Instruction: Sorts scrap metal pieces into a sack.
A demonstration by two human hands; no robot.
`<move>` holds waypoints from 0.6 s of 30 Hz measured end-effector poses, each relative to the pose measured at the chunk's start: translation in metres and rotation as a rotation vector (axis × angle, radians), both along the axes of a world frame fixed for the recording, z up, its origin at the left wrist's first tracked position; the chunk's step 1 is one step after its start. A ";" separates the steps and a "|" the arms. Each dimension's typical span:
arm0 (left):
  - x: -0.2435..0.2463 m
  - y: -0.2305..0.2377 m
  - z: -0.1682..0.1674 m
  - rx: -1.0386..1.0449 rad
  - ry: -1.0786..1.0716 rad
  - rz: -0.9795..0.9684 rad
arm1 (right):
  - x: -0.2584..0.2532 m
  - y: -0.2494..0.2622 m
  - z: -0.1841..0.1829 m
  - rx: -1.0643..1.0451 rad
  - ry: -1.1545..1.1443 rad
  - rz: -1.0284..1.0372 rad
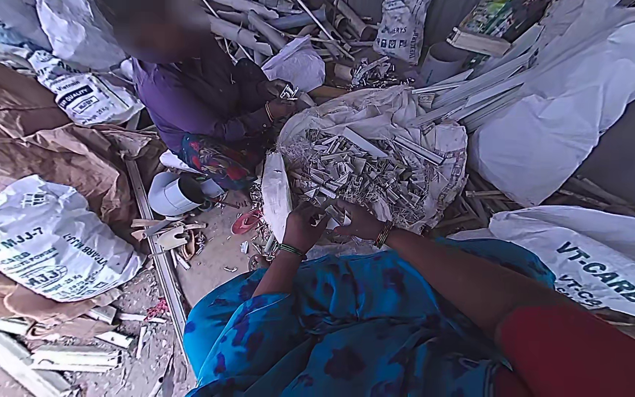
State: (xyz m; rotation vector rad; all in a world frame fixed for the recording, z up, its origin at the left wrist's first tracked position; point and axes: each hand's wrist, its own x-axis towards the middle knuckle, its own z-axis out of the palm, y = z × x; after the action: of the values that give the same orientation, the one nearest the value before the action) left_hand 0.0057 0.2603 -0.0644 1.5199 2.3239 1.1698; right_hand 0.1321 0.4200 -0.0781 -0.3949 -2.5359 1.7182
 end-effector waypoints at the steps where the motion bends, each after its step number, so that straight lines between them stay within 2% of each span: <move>1: 0.000 0.000 0.000 -0.020 -0.003 0.000 | 0.000 -0.001 -0.001 0.019 0.005 0.002; 13: -0.008 0.001 -0.006 -0.013 -0.017 -0.082 | 0.002 0.001 -0.008 -0.022 -0.006 0.028; 18: -0.013 -0.001 -0.009 -0.047 -0.032 -0.108 | 0.004 0.000 -0.009 0.050 -0.003 0.047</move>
State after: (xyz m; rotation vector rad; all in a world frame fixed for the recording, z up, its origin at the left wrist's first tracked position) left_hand -0.0072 0.2595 -0.0729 1.5767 2.2024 1.0973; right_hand 0.1358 0.4197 -0.0868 -0.3385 -2.6049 1.6667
